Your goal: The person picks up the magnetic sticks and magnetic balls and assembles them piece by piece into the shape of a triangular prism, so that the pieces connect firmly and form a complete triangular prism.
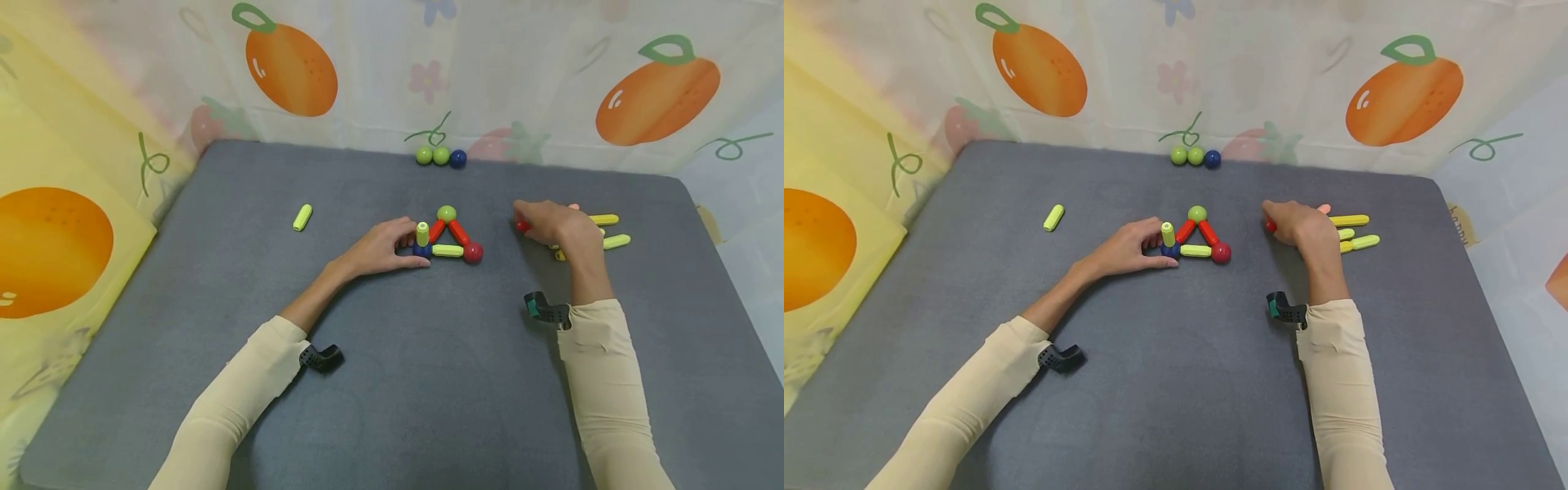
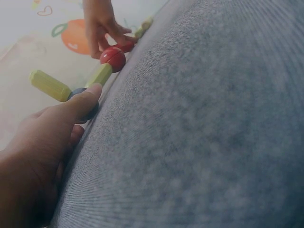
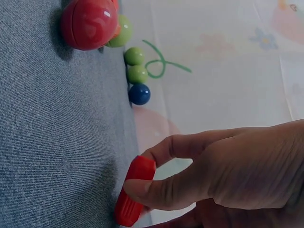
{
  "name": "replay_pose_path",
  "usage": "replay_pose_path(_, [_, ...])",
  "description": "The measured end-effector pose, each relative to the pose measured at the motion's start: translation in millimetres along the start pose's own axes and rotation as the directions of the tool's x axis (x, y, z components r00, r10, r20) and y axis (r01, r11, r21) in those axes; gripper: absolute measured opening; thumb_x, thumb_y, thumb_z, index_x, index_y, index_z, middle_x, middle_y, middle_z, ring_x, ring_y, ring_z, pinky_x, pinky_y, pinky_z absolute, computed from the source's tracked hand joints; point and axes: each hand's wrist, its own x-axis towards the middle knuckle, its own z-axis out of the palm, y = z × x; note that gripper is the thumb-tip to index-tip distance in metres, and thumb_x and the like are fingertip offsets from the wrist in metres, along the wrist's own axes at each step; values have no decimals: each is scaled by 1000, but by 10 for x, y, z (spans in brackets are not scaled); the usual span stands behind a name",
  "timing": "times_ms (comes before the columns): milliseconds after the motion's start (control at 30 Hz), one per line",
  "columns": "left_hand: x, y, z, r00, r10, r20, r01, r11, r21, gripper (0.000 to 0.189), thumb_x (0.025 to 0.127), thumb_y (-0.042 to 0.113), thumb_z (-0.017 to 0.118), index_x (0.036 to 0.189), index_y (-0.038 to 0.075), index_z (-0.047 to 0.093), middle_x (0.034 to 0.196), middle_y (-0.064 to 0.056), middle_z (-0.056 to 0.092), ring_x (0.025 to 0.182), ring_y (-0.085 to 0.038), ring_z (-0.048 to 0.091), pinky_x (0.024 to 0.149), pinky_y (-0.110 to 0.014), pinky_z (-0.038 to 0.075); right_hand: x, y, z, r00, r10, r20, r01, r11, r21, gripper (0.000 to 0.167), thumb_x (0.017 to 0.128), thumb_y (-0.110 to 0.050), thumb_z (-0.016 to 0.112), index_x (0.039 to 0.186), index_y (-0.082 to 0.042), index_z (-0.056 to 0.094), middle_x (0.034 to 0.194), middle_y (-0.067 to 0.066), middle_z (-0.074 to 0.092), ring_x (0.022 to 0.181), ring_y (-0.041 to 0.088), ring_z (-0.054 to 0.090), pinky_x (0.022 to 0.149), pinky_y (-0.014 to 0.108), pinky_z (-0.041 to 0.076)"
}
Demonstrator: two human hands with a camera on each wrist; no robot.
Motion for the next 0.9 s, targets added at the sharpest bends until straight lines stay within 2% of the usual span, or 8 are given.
replay_pose_path(133, [3,5,-1,1000,-2,1,2,1000,3,38,89,39,84,101,11,60,93,-3,54,83,-14,49,77,-29,40,7,-7,-5,1000,1,-11,-1,1000,19,10,104,-4,54,110,-5,46,94,13,52,89,29,54,82,49,42])
replay_pose_path(300, [16,-3,0,1000,2,2,-2,1000,12,39,89,40,84,101,11,59,93,-3,54,83,-14,49,76,-29,39,-1,-45,-44,988,-139,-64,147,979,145,19,102,-6,64,114,-5,50,102,13,59,101,32,63,88,53,48])
replay_pose_path(367, [15,-1,-5,1000,6,0,-6,1000,13,39,89,39,84,101,11,59,93,-3,54,82,-14,49,76,-29,39,4,-80,-62,971,-219,-92,234,947,220,21,101,-7,68,114,-6,52,106,12,62,108,32,67,92,51,52])
replay_pose_path(467, [15,0,-8,1000,12,-6,-12,1000,10,38,89,39,84,100,11,59,92,-3,54,82,-14,49,76,-29,39,15,-143,-85,943,-313,-112,332,885,325,20,101,-10,69,113,-8,53,107,10,66,110,32,70,93,47,54])
replay_pose_path(567, [11,0,-8,1000,17,-8,-17,1000,8,38,89,38,84,99,11,59,92,-3,54,82,-14,49,76,-29,39,22,-197,-99,918,-384,-100,391,830,397,21,101,-11,69,114,-9,54,109,7,68,105,31,70,90,37,53])
replay_pose_path(633, [11,-2,-4,1000,17,-9,-17,1000,6,38,89,38,84,99,11,59,92,-3,54,81,-14,49,76,-29,39,26,-227,-101,906,-415,-88,411,809,420,20,101,-11,69,114,-8,55,109,7,69,102,32,70,88,33,52])
replay_pose_path(700, [7,0,-5,1000,14,-9,-14,1000,5,38,89,38,84,98,11,59,91,-3,53,81,-14,48,75,-29,39,30,-247,-95,899,-432,-70,419,802,426,20,100,-9,70,115,-8,55,110,7,68,102,32,70,88,32,53])
replay_pose_path(900, [4,1,-6,1000,8,-8,-8,1000,6,38,89,39,84,99,12,59,92,-2,54,81,-14,49,75,-29,39,46,-299,-65,898,-440,-12,411,827,383,20,99,-10,72,113,-9,57,111,8,64,104,23,70,93,41,53])
